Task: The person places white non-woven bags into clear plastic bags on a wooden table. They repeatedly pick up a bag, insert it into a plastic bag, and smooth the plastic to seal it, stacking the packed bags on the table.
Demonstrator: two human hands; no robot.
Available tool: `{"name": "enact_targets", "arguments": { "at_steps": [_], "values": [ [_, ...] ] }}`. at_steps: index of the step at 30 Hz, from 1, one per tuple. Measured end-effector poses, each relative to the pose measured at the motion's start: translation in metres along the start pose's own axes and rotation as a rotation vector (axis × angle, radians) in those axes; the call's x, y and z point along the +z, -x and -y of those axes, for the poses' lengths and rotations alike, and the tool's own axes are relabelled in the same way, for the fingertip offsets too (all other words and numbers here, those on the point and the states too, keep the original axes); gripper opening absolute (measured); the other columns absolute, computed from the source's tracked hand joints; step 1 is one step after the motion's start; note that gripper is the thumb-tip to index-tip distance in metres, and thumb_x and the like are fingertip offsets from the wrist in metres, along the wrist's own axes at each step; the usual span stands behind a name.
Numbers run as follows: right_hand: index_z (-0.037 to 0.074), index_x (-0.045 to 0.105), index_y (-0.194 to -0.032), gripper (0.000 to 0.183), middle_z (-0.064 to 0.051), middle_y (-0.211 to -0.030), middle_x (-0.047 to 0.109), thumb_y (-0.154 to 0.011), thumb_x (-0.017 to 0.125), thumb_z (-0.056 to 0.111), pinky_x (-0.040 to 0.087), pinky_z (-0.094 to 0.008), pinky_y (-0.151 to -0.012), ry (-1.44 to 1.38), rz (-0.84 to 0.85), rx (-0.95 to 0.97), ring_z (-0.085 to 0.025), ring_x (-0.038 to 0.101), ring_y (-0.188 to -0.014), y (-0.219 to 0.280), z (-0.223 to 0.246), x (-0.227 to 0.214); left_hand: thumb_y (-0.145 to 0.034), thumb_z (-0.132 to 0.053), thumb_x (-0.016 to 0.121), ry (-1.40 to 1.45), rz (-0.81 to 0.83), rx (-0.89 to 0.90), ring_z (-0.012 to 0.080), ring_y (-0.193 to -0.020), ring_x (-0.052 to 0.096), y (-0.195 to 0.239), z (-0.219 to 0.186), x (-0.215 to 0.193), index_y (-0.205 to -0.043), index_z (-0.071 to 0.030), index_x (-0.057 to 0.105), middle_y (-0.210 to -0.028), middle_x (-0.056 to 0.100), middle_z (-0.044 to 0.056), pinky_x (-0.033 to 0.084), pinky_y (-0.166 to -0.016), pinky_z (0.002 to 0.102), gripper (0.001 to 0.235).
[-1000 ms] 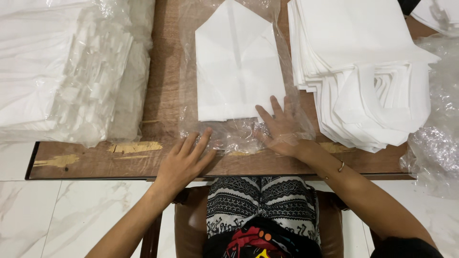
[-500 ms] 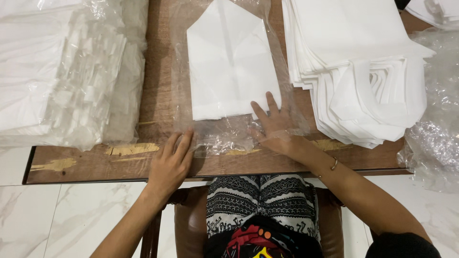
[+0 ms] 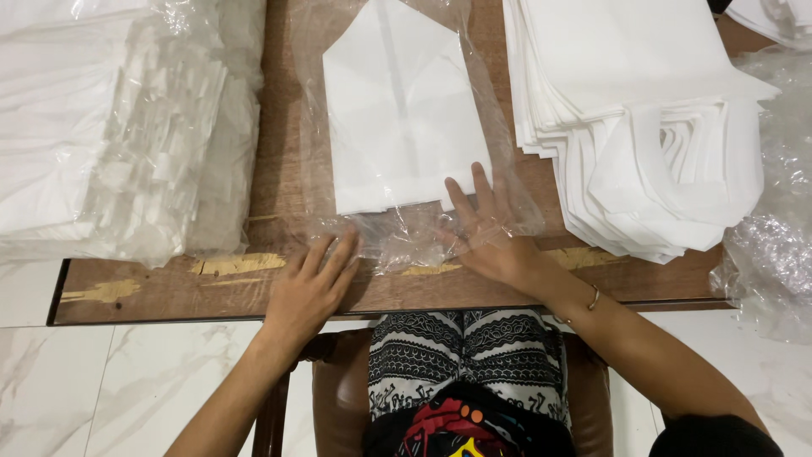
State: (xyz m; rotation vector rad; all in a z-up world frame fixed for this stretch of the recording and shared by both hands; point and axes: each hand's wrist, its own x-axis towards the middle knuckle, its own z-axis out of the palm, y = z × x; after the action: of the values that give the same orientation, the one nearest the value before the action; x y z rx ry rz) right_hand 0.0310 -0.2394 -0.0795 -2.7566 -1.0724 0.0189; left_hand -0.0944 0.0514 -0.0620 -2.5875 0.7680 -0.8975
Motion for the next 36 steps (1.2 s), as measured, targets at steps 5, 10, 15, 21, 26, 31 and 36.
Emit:
{"name": "enact_targets", "arguments": {
  "at_steps": [5, 10, 15, 21, 26, 31, 36],
  "values": [
    [0.010, 0.032, -0.152, 0.073, -0.034, -0.146, 0.036, -0.094, 0.051, 0.050, 0.037, -0.069, -0.100, -0.047, 0.145, -0.176, -0.061, 0.038, -0.128, 0.028, 0.014, -0.037, -0.088, -0.012, 0.059, 0.204, 0.092, 0.009, 0.0320, -0.119, 0.056, -0.002, 0.008, -0.012, -0.107, -0.020, 0.067, -0.137, 0.058, 0.010, 0.046, -0.088, 0.041, 0.022],
    [-0.006, 0.046, -0.138, 0.055, -0.037, -0.132, 0.054, -0.097, 0.050, 0.031, 0.049, -0.068, -0.086, -0.676, 0.506, -0.553, -0.059, 0.054, -0.114, 0.026, 0.007, -0.154, -0.080, -0.008, 0.063, 1.020, 0.105, -0.187, 0.0433, -0.126, 0.051, -0.036, 0.025, -0.040, -0.099, -0.015, 0.073, -0.142, 0.053, 0.017, 0.044, -0.098, 0.050, 0.023],
    [-0.002, 0.036, -0.144, 0.058, -0.023, -0.149, 0.042, -0.100, 0.046, 0.034, 0.042, -0.048, -0.110, -0.751, -0.088, -0.203, -0.036, 0.046, -0.134, -0.058, 0.003, -0.146, -0.096, -0.028, 0.065, 0.929, 0.000, -0.397, 0.0382, -0.134, 0.044, -0.094, 0.081, 0.005, -0.133, -0.005, 0.054, -0.146, 0.045, 0.023, 0.034, -0.112, 0.055, 0.045],
    [0.025, 0.006, -0.159, 0.076, -0.011, -0.166, -0.009, -0.094, 0.019, 0.062, 0.002, -0.059, -0.120, -0.177, 0.409, 0.245, -0.037, -0.006, -0.152, -0.143, -0.021, -0.073, -0.083, -0.078, 0.023, 0.531, 0.890, -0.604, 0.0327, -0.148, -0.021, -0.139, 0.111, 0.087, -0.160, -0.025, 0.005, -0.164, -0.015, 0.009, -0.010, -0.117, 0.060, 0.095],
    [0.023, 0.023, -0.154, 0.070, -0.012, -0.160, 0.018, -0.095, 0.029, 0.059, 0.023, -0.059, -0.111, -0.107, 0.419, 0.276, -0.041, 0.019, -0.143, -0.163, -0.039, -0.073, -0.081, -0.075, 0.034, 0.620, 1.008, -0.655, 0.0391, -0.151, -0.005, -0.154, 0.114, 0.083, -0.158, -0.030, 0.012, -0.167, -0.004, 0.005, 0.000, -0.117, 0.066, 0.092],
    [0.012, 0.052, -0.138, 0.063, -0.010, -0.132, 0.061, -0.096, 0.043, 0.057, 0.046, -0.054, -0.085, -0.144, 0.141, 0.220, -0.036, 0.056, -0.118, -0.210, -0.060, -0.083, -0.083, -0.075, 0.048, 0.574, 0.664, -0.756, 0.0404, -0.139, 0.027, -0.170, 0.149, 0.114, -0.151, -0.026, 0.035, -0.153, 0.032, 0.018, 0.023, -0.105, 0.063, 0.084],
    [0.010, 0.058, -0.131, 0.054, -0.019, -0.134, 0.051, -0.100, 0.044, 0.052, 0.028, -0.055, -0.096, -0.094, -0.217, 0.138, -0.039, 0.049, -0.118, -0.272, -0.090, -0.073, -0.101, -0.053, 0.049, 0.569, 0.103, -0.792, 0.0388, -0.133, 0.037, -0.195, 0.203, 0.198, -0.143, -0.011, 0.043, -0.148, 0.042, 0.013, 0.042, -0.089, 0.063, 0.060]
  ]
}}
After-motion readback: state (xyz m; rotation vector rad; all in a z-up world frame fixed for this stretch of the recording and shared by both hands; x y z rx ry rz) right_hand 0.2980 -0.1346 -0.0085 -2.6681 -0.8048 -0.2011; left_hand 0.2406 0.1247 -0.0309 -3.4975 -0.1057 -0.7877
